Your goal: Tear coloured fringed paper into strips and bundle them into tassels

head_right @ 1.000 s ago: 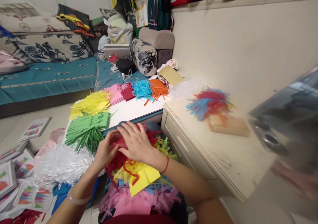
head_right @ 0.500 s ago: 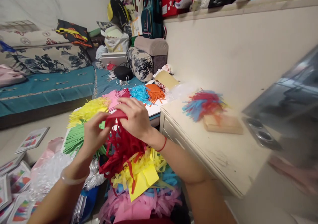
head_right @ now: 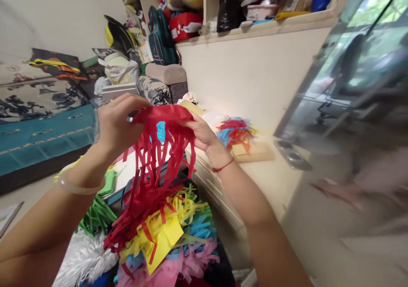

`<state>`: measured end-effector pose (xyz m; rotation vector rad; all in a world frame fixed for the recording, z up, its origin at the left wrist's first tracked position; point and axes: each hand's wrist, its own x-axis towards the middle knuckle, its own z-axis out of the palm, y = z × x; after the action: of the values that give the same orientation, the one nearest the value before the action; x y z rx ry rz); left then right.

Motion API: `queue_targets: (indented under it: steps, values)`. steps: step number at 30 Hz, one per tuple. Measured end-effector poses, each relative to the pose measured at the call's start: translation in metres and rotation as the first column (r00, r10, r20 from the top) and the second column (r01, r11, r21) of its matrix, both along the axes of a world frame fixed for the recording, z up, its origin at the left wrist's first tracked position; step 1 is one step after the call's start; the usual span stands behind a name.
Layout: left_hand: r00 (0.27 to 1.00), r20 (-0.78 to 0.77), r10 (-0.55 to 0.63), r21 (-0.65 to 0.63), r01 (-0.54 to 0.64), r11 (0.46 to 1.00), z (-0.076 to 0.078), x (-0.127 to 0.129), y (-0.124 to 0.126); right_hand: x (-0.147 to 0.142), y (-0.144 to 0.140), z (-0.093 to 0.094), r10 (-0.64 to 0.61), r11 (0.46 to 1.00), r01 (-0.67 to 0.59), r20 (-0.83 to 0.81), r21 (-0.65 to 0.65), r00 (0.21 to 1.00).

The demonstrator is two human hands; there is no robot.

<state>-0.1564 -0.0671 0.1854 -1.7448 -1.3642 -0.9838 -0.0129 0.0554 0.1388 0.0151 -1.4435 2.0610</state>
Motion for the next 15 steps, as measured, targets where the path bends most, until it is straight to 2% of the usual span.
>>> queue_targets:
  steps: [3,6,10,12,13,15]
  values:
    - [0.996,-0.041,-0.081,0.015,0.082,0.997,0.007,0.017,0.023,0.017,0.008,0.007,-0.046,0.995,0.042,0.041,0.089,0.998]
    - [0.989,-0.084,-0.120,0.012,0.121,0.993,0.024,0.033,0.045,0.024,0.023,0.011,-0.142,0.988,0.141,0.021,0.062,0.990]
    - [0.990,-0.092,-0.109,-0.029,0.106,0.994,0.047,0.043,0.066,0.041,0.046,0.021,-0.249,0.968,0.249,-0.006,0.018,0.968]
    - [0.986,-0.108,-0.124,-0.031,0.121,0.992,0.043,0.044,0.070,0.061,0.054,0.024,-0.290,0.956,0.289,0.009,0.052,0.957]
    - [0.982,-0.116,-0.146,-0.031,0.143,0.989,0.036,0.045,0.070,0.074,0.057,0.024,-0.316,0.945,0.311,0.031,0.103,0.948]
    - [0.971,-0.118,-0.207,-0.050,0.202,0.978,0.010,0.048,0.070,0.105,0.063,0.019,-0.382,0.898,0.341,0.105,0.279,0.918]
